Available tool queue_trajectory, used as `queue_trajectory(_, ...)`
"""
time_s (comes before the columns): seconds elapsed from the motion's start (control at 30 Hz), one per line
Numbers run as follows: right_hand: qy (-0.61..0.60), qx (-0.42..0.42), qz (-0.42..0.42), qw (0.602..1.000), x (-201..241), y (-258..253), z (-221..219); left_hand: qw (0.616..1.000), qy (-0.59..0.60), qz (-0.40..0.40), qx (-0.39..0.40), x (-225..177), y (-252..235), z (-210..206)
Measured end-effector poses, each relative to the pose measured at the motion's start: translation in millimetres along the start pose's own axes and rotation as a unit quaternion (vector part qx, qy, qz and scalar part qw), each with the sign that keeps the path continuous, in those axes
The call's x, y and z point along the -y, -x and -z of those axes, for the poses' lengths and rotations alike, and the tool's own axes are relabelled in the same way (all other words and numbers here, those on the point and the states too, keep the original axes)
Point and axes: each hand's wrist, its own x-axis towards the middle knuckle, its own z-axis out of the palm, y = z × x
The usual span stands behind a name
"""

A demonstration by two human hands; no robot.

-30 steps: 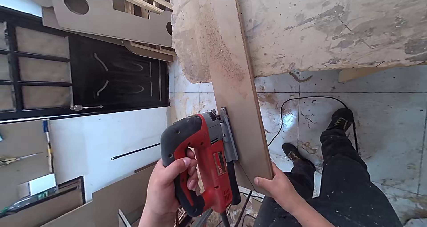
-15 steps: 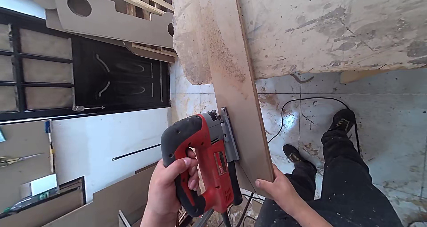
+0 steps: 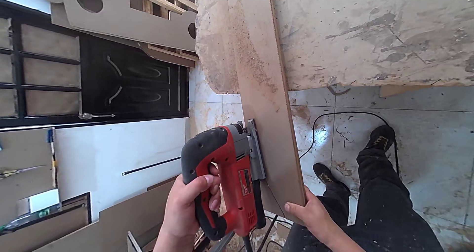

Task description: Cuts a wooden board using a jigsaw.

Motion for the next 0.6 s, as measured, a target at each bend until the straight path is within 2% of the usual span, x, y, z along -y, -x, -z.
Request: queue_trajectory(0.6, 0.003, 0.003, -0.013, 1.0, -2.2, -4.3, -2.3, 1.0, -0.019, -0.006, 0.025, -6.0, -12.3, 11.2)
